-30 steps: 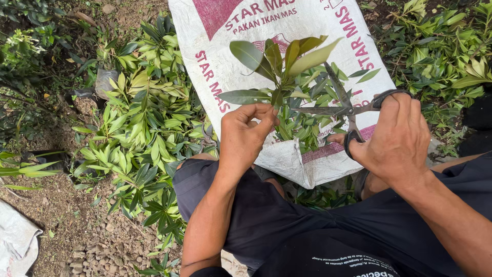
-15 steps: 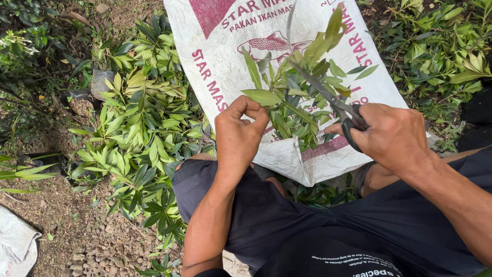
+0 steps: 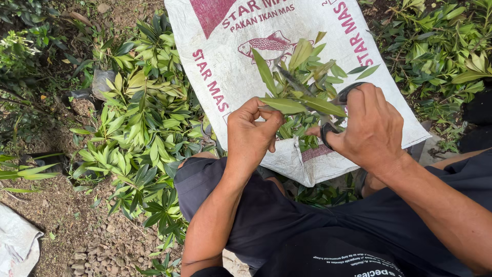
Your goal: The person sits on the ground with a woven sack on their lap, holding leafy plant cuttings and using scissors to trim leaves and stems from each cutting. Trimmed cuttings are set aside on the sack while trimmed-off leaves accumulate, and the person reaches for new cuttings to continue trimming.
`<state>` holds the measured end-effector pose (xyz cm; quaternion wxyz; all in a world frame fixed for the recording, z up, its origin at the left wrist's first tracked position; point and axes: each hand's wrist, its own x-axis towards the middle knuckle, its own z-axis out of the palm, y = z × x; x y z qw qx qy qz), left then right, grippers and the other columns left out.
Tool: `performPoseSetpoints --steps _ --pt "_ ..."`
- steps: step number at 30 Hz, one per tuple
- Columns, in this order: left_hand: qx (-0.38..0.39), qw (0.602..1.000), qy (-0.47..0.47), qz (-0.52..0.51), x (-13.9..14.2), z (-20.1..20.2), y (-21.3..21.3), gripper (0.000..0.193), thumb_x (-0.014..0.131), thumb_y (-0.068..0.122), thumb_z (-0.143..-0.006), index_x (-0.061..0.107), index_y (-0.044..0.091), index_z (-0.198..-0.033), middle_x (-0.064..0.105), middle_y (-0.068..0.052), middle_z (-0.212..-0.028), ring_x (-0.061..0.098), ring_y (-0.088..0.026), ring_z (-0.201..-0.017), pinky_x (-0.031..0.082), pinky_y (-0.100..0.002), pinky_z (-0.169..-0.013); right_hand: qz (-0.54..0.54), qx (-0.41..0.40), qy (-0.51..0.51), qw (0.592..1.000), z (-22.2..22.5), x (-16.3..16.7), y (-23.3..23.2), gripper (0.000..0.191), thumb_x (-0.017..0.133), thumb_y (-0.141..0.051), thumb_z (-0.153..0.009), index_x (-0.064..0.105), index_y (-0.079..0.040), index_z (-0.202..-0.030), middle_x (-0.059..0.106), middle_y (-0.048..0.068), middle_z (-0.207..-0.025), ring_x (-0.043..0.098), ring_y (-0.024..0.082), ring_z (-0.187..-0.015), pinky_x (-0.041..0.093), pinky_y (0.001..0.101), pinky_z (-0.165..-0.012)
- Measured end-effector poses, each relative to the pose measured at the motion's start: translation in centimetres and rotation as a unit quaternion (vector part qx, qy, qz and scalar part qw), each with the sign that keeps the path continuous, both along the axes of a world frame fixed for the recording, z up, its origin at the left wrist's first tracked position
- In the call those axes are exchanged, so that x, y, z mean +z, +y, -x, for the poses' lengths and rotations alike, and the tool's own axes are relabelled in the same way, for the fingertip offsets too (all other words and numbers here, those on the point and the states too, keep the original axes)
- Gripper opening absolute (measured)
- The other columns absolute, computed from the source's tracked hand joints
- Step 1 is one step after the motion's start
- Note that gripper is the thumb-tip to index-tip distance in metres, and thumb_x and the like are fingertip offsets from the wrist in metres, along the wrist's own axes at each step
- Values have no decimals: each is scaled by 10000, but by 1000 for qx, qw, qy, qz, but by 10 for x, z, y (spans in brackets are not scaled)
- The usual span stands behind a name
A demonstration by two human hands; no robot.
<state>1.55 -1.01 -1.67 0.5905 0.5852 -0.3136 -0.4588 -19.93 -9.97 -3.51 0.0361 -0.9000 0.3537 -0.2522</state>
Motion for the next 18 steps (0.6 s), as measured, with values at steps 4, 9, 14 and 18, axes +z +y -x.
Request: performPoseSetpoints --steps 4,9,14,18 --pt "30 999 -30 -7 4 1 -3 136 723 85 -944 675 -31 -892 659 -43 -712 488 -39 -428 372 -225 -357 -67 39 86 993 15 -4 1 476 924 -391 -846 572 -88 -741 552 25 -706 614 213 -646 485 394 -552" --pt "98 978 -185 8 10 -6 4 102 733 72 -947 693 -15 -912 708 -32 -749 486 -38 -483 364 -258 -408 -117 -22 35 992 27 18 2 632 899 -544 -652 602 -30 -870 596 80 -804 613 282 -693 488 411 -557" --pt "130 872 -462 94 13 5 10 122 780 67 -929 665 32 -908 690 -66 -834 561 -171 -553 438 -335 -517 -51 21 -6 998 2 32 -1 749 889 -549 -583 592 35 -945 600 144 -868 642 339 -744 495 416 -545" --pt "113 831 -533 110 19 14 12 126 776 72 -940 652 53 -941 650 -77 -873 638 -288 -685 471 -383 -583 -112 23 -15 993 -2 25 3 511 904 -412 -705 577 -21 -750 587 100 -692 607 285 -609 474 403 -536"
